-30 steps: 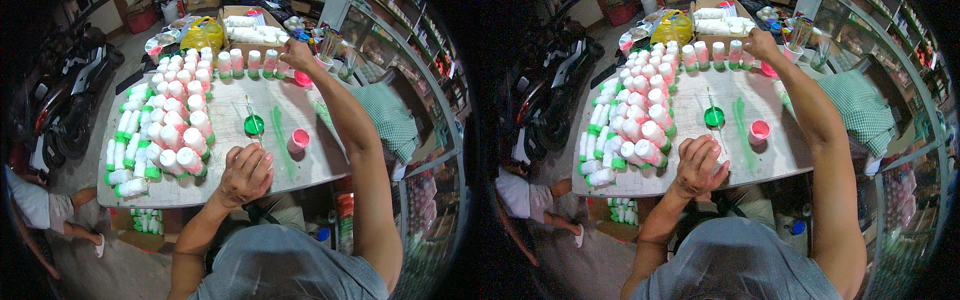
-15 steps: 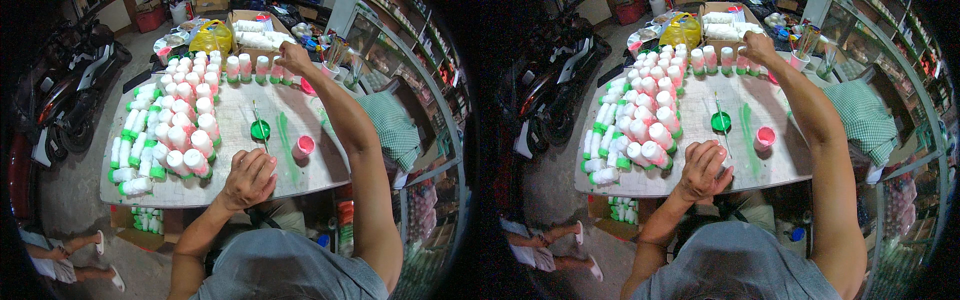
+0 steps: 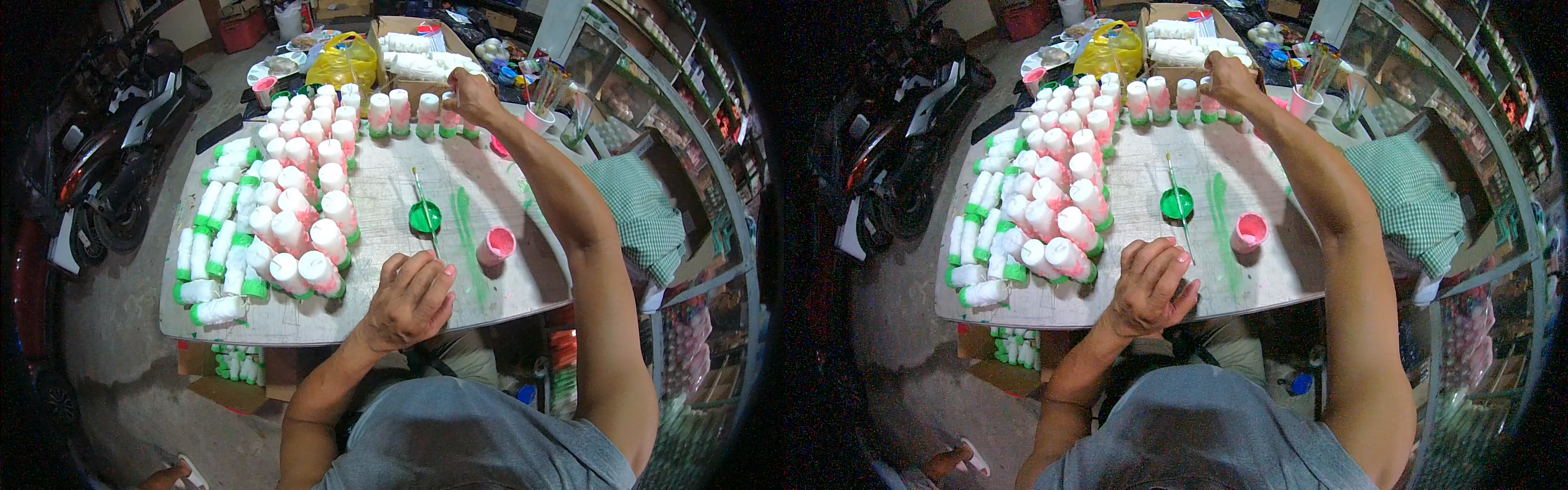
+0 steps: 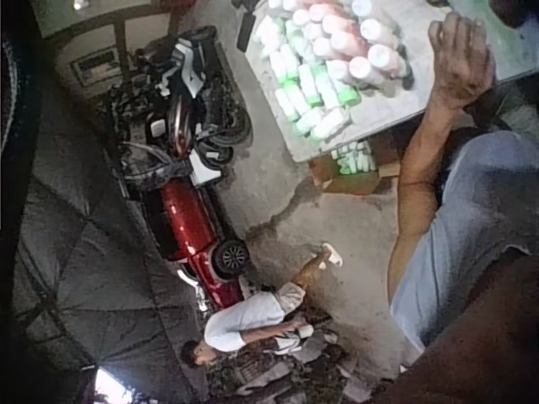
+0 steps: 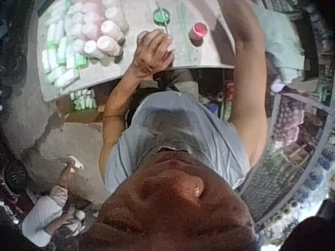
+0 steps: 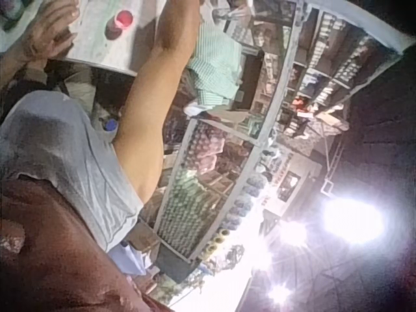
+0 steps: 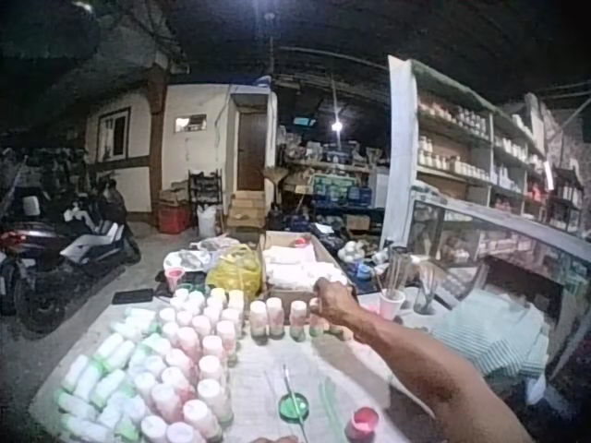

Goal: The person paints pink designs onto white cylindrical objects with green bases using a small brush. They repeatedly dip the brush into pink paint and apply it to the objects, then place the finished items on a table among many similar objects.

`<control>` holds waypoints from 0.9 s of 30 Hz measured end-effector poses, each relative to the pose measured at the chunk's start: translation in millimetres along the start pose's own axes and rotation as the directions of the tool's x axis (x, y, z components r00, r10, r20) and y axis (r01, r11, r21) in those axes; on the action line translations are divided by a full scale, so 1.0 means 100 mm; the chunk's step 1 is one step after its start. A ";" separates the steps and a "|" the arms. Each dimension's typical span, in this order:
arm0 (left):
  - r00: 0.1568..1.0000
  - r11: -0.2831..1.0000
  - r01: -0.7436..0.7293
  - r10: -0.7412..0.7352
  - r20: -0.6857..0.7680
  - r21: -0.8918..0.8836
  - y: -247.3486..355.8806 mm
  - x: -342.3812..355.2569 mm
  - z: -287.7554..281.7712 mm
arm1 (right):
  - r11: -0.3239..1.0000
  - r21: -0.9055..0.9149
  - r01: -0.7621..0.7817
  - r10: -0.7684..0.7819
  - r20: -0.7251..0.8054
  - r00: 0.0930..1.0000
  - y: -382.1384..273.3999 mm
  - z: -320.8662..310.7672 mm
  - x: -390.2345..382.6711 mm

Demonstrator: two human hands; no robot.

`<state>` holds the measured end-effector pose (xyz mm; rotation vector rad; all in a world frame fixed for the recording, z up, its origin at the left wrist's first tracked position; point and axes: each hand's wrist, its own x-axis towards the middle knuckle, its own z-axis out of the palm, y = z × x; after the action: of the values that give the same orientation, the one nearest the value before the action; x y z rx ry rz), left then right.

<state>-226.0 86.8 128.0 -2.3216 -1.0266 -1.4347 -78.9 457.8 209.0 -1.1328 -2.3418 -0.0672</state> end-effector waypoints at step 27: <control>0.995 0.995 0.096 -0.096 0.022 0.035 -0.26 0.76 0.11 | 0.987 -0.125 -0.098 0.092 -0.056 0.994 0.70 0.07 -0.09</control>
<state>-214.5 144.7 183.4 -2.2998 -1.1745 -1.4158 -25.5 498.4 186.0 -1.2881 -2.2631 -0.2118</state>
